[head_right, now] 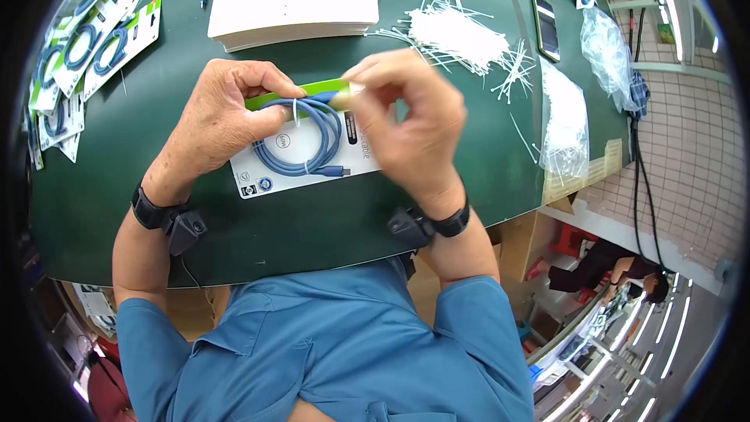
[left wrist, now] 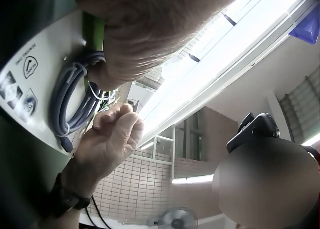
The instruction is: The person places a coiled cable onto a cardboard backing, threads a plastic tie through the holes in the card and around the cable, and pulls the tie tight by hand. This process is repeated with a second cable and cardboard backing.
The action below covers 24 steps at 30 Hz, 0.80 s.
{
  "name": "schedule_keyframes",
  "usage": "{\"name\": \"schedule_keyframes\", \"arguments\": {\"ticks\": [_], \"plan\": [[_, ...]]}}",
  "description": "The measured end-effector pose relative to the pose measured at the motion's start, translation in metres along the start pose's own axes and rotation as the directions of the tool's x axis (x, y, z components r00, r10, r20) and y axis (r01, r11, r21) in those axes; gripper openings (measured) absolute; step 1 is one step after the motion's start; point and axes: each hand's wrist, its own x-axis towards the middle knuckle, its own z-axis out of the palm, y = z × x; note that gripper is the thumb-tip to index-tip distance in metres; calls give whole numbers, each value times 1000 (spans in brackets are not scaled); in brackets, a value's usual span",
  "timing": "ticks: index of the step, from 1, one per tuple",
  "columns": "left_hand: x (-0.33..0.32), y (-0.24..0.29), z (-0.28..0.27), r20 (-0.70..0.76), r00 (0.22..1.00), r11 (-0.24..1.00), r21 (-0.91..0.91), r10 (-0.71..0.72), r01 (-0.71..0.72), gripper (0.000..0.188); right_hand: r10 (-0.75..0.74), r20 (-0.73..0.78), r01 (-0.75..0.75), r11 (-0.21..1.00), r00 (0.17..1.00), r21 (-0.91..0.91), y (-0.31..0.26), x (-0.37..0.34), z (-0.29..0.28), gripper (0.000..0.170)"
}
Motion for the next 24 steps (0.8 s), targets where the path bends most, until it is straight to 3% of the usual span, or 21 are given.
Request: {"name": "schedule_keyframes", "arguments": {"ticks": [1, 3, 4, 7, 8, 10, 11, 12, 15, 16, 19, 24], "plan": [[0, 2, -1, -3, 1000, 999, -40, 5, -5, 27, -3, -18, 3, 1000, 1000, 3, 2, 3, -8, 18], [-1, 7, -4, -10, 1000, 993, -121, 10, -11, 26, 261, -215, -244, 964, 941, 105, 5, 8, -20, 14], [-1, 10, -5, 3, 1000, 994, -106, 10, -10, 26, 261, -232, -240, 964, 937, 114, 8, 9, -22, 14], [-4, 21, -8, 22, 1000, 981, -196, -10, 14, 26, 495, 19, -482, 837, 869, 261, 17, 11, -21, 22], [-5, 24, -9, 36, 999, 984, -179, -11, 17, 26, 494, 4, -476, 835, 869, 275, 19, 8, -18, 22], [-7, 28, -10, 28, 1000, 982, -187, -4, 9, 27, 332, 303, -420, 856, 894, 301, 29, 1, -12, 36], [-8, 30, -10, 23, 1000, 981, -192, 0, 4, 27, 231, 440, -391, 864, 868, 318, 34, -4, -8, 44], [-8, 30, -11, 32, 1000, 984, -179, -2, 7, 27, 228, 429, -386, 862, 874, 329, 38, -13, -7, 44], [-8, 30, -11, -5, 1000, 990, -143, 9, -10, 27, 185, 506, -493, 645, 842, 584, 41, -44, -7, 67], [-8, 29, -11, 1, 1000, 991, -135, 7, -7, 27, 184, 498, -487, 643, 847, 591, 44, -47, -8, 67], [-8, 28, -9, -7, 1000, 993, -121, 3, -4, 26, 363, 563, -596, 743, 742, 305, 41, -42, -12, 81], [-7, 23, -5, -13, 999, 991, -123, 43, -45, 26, 386, 543, -622, 697, 745, 357, 45, -51, -7, 85]]}}
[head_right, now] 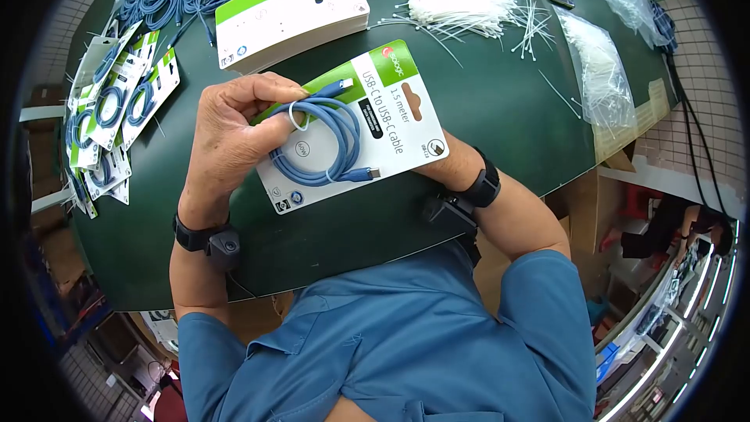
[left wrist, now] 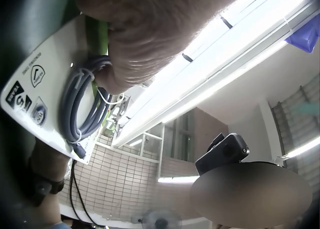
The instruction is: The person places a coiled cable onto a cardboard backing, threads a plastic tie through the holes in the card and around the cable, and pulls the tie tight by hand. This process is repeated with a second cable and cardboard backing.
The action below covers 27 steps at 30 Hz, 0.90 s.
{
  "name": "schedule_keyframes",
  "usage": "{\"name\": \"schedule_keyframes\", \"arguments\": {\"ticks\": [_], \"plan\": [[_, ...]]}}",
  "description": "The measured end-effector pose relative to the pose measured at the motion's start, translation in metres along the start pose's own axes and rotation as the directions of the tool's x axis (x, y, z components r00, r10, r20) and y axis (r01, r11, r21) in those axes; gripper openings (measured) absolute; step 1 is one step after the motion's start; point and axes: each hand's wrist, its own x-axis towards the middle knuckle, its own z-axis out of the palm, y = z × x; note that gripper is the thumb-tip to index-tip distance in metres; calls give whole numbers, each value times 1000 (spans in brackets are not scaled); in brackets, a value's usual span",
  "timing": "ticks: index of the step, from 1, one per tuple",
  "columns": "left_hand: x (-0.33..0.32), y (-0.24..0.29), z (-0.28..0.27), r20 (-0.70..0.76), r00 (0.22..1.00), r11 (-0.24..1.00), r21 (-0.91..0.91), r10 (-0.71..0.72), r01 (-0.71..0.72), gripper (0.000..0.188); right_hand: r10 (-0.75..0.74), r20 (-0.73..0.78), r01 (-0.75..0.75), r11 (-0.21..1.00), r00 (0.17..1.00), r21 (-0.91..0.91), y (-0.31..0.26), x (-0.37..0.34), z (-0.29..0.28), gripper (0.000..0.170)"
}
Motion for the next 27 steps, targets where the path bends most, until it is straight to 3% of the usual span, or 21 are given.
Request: {"name": "schedule_keyframes", "arguments": {"ticks": [3, 4, 7, 8, 9, 10, 11, 16, 17, 18, 19, 24, 27], "plan": [[-1, 2, 1, 20, 1000, 1000, 25, 4, -5, 25, -78, 65, 56, 955, 995, 291, 15, 0, -3, 86], [-1, 2, 1, 23, 1000, 1000, 28, 2, -3, 25, -80, 63, 58, 954, 995, 294, 14, 0, -4, 86], [0, 3, 2, 12, 1000, 999, 29, 16, -17, 25, -96, 135, 116, 983, 986, -141, 5, 2, -10, 81], [-1, 2, 3, 14, 1000, 999, 31, 14, -15, 25, -97, 134, 116, 983, 986, -139, 8, 2, -12, 81], [-1, 2, 3, 14, 1000, 999, 34, 14, -14, 25, -20, 137, 2, 991, 990, 133, 11, 3, -13, 80], [-1, 2, 4, 14, 1000, 999, 37, 13, -14, 25, 54, 161, -114, 913, 985, 391, 13, 4, -14, 79], [-1, 2, 4, 14, 1000, 999, 40, 14, -14, 25, 118, 204, -221, 757, 972, 615, 14, 4, -15, 78], [-2, -1, 7, 35, 999, 999, 34, -22, 21, 24, 84, 6, -65, 728, 996, 682, -12, 16, 3, 58], [-3, -1, 8, 63, 998, 999, 35, -14, 12, 26, -119, -9, 118, 965, 993, 234, -21, 26, -4, 48], [-3, -1, 9, 91, 996, 999, 35, -5, 2, 27, -299, 78, 309, 913, 951, -268, -28, 35, -11, 39], [-3, -1, 11, 119, 993, 999, 34, 4, -8, 29, -399, 243, 450, 587, 884, -673, -32, 40, -14, 31], [-3, 4, 15, 164, 986, 999, 24, 32, -37, 33, -457, 111, 397, 598, 882, -696, -33, 45, -7, 24], [-3, 5, 11, 212, 976, 990, 115, 56, -82, 40, -489, 48, 371, 593, 871, -715, -38, 44, -7, 13]]}}
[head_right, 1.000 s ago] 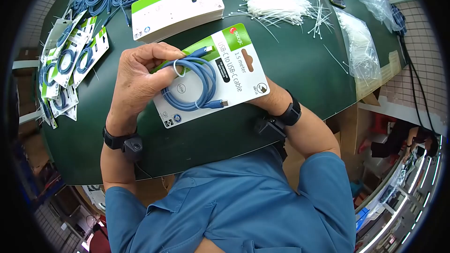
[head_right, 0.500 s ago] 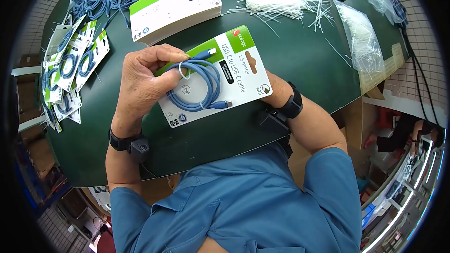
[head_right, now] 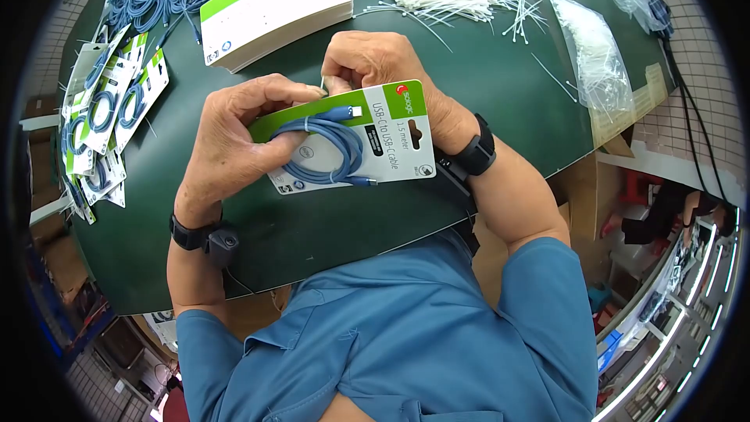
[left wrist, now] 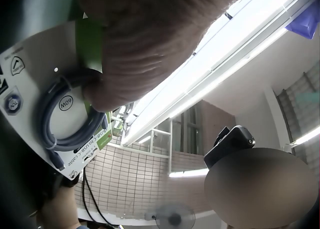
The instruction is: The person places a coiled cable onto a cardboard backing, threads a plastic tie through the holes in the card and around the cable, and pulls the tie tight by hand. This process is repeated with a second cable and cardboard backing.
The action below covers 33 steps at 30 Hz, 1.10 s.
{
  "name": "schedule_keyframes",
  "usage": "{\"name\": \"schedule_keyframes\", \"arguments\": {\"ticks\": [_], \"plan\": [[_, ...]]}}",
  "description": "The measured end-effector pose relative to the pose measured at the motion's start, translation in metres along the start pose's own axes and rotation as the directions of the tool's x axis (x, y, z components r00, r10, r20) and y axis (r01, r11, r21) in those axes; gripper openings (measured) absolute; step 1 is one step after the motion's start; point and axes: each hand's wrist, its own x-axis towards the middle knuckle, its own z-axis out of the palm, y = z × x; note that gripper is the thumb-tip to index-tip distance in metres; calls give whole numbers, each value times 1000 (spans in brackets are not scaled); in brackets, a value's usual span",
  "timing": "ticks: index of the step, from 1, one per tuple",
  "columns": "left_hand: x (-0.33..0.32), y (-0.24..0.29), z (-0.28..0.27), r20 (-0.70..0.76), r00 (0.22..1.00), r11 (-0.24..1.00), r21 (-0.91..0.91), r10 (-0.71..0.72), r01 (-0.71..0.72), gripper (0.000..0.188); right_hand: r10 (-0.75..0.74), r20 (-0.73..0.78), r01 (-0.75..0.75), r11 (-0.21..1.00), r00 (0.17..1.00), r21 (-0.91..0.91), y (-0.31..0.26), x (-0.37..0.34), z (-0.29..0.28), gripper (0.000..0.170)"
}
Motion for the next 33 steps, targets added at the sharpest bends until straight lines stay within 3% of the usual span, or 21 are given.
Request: {"name": "schedule_keyframes", "arguments": {"ticks": [1, 4, 8, 12, 20, 25, 28, 29, 32, 33], "plan": [[0, -1, -1, 2, 1000, 1000, 0, -2, 2, 40, 2, -1, -2, 1000, 1000, 1, -2, 0, 0, 13], [2, -2, -5, 62, 984, 949, 261, 165, -176, 39, 115, -40, -113, 993, 993, 38, -8, -2, 3, 13], [-1, 6, 4, 34, 982, 875, 450, 184, -179, 37, 122, -44, -119, 990, 992, 73, -8, -1, 4, 11], [-7, 24, 8, 34, 998, 918, 391, 56, -65, 37, 59, -67, -55, 996, 996, 63, -8, -1, 12, 10], [-8, 22, 9, -27, 999, 970, 241, -36, 41, 25, 57, -67, -58, 998, 996, -4, -10, -1, 9, 9], [-7, 16, 11, -15, 994, 921, 378, 112, -98, 25, 86, -75, -86, 996, 993, 3, -10, -1, 9, 8], [-7, 17, 9, -49, 990, 870, 483, 135, -94, 29, 300, 66, -307, 933, 952, 186, -5, -1, 3, 5], [-7, 16, 9, -52, 988, 866, 489, 146, -102, 29, 289, 63, -296, 938, 955, 180, -3, -1, 2, 5], [-4, 7, 8, -290, 945, 961, 268, 149, -69, 42, 290, -76, -157, 700, 954, 697, 8, -1, -1, 20], [-3, 6, 8, -293, 942, 957, 279, 165, -81, 42, 274, -81, -143, 707, 958, 692, 15, -4, -5, 20]]}}
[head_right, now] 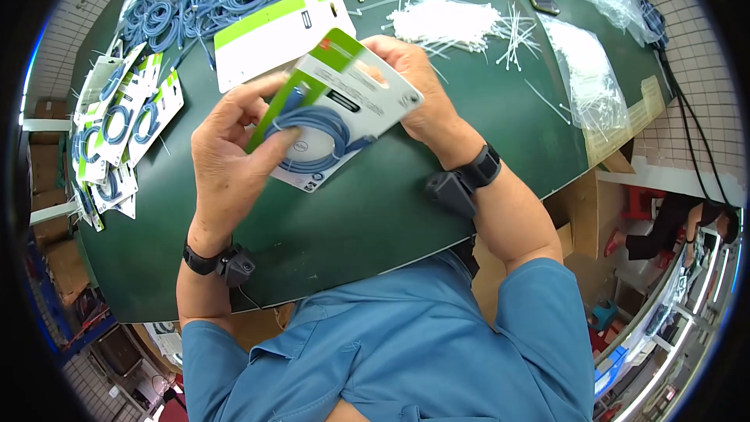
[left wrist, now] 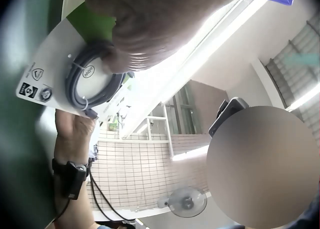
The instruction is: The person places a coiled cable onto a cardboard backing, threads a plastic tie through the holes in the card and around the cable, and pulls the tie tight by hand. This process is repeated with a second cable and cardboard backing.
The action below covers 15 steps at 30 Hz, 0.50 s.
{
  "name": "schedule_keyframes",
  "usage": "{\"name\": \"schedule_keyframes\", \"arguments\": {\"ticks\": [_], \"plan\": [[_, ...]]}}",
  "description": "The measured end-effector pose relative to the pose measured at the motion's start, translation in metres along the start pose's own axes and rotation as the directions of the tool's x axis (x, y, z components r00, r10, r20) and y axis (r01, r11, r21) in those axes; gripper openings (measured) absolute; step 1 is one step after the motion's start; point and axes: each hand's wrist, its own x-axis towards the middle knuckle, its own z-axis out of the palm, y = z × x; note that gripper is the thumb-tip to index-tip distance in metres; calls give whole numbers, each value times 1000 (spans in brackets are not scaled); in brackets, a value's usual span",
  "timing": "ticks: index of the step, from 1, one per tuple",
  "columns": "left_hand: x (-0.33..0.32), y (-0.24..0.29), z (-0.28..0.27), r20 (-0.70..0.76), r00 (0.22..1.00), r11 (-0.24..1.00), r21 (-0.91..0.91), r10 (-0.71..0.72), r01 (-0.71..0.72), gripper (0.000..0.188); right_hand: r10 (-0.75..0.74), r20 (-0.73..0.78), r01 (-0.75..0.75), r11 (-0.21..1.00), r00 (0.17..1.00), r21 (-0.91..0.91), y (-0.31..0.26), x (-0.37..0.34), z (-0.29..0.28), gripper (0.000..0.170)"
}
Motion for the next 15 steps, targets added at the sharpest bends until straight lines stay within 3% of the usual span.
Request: {"name": "schedule_keyframes", "arguments": {"ticks": [3, 8, 11, 15], "plan": [[5, -5, 0, -189, 977, 922, -385, -104, 24, 57, 257, -105, -251, 966, 961, 66, 2, 2, -25, 36], [10, -25, 6, -293, 955, 908, -411, -51, -77, 60, 152, 5, -147, 944, 988, 295, -9, -10, 24, 45], [7, -32, 10, -246, 962, 977, -149, 115, -155, 55, 6, 5, -6, 999, 1000, -51, -13, -18, 58, 49], [3, -26, 9, -147, 982, 993, 37, 114, -110, 51, 146, 20, -142, 981, 989, -133, -16, -23, 54, 48]]}}
